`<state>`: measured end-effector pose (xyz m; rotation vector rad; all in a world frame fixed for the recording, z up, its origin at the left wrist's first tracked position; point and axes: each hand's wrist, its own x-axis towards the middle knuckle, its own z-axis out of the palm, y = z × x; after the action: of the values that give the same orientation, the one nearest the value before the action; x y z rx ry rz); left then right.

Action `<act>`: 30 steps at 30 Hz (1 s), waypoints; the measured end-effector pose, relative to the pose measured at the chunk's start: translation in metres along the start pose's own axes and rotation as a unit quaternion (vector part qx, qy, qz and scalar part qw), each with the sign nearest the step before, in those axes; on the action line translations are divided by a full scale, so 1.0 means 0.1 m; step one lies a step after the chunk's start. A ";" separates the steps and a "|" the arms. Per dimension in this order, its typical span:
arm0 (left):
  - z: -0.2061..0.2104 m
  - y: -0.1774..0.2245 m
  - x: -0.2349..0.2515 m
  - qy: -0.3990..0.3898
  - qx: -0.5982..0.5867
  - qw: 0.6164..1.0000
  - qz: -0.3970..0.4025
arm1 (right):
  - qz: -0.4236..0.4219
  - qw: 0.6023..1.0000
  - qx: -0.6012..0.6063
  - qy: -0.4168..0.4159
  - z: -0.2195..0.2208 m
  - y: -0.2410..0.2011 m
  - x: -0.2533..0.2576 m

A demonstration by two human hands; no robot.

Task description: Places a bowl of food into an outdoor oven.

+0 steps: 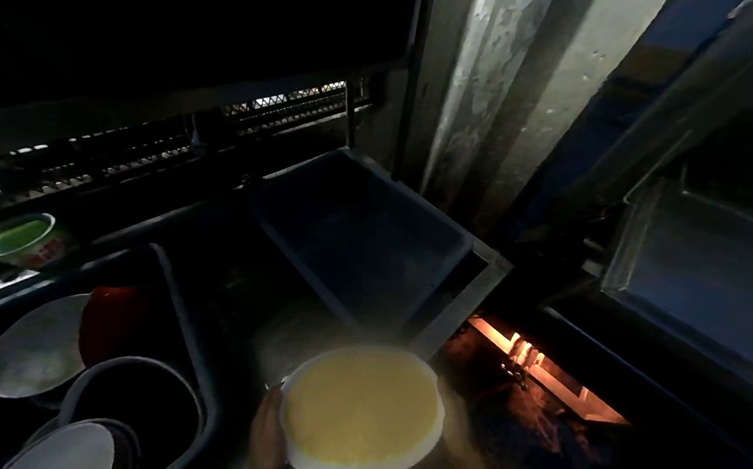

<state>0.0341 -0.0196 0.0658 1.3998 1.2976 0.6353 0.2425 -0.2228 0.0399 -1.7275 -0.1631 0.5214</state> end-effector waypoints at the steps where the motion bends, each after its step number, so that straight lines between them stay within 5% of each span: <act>1: 0.00 0.05 -0.01 0.001 -0.004 1.000 -0.006 | 0.004 1.000 0.001 0.001 0.01 -0.04 -0.01; 19: -0.10 0.89 0.03 -0.009 -0.003 1.000 0.012 | -0.010 0.998 0.012 0.054 -0.08 -0.99 -0.16; 23: -0.15 0.83 0.18 -0.016 -0.004 0.994 0.111 | -0.043 0.998 -0.007 0.046 -0.23 -1.14 -0.13; 30: -0.09 1.78 -0.05 -0.030 0.035 0.993 0.105 | -0.041 0.993 0.059 0.092 -0.31 -1.79 -0.32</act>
<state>0.0879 0.0082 0.2337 1.6143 1.1444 0.6885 0.2585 -0.2217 0.2236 -1.6367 -0.0688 0.3033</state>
